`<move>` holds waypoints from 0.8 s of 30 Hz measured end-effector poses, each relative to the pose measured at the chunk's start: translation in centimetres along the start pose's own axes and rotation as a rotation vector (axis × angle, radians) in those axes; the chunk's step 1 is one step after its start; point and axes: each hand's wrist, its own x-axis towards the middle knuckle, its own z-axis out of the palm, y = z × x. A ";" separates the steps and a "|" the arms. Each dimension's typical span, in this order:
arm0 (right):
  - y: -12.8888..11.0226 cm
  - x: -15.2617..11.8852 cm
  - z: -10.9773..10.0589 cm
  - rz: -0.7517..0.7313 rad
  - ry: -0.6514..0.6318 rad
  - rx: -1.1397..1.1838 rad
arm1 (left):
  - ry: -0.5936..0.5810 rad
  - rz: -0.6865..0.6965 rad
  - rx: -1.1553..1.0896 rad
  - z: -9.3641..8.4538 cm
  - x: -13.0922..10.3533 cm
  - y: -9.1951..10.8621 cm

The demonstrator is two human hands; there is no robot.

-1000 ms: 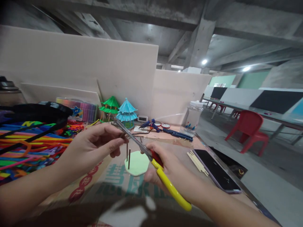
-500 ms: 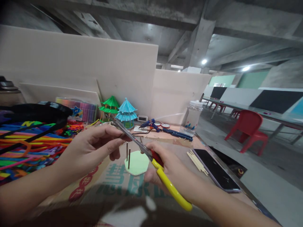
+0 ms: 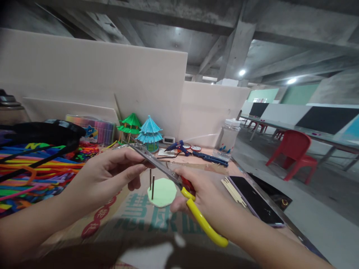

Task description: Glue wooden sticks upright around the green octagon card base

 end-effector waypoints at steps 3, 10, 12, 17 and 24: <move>0.1 0.1 -0.2 0.030 0.012 -0.018 | -0.002 -0.004 0.006 -0.1 -0.1 0.0; -0.2 -0.1 0.0 0.078 0.039 -0.090 | 0.021 -0.023 0.026 0.0 -0.1 -0.2; -0.1 -0.1 0.0 0.092 0.092 -0.067 | 0.025 -0.016 -0.033 0.0 0.1 -0.4; 1.1 0.9 -2.2 0.152 0.121 -0.232 | 0.048 -0.002 -0.141 0.1 0.4 -0.7; 7.4 2.1 -6.4 0.355 -0.123 -0.478 | 0.026 -0.007 -0.184 -0.2 0.4 -0.9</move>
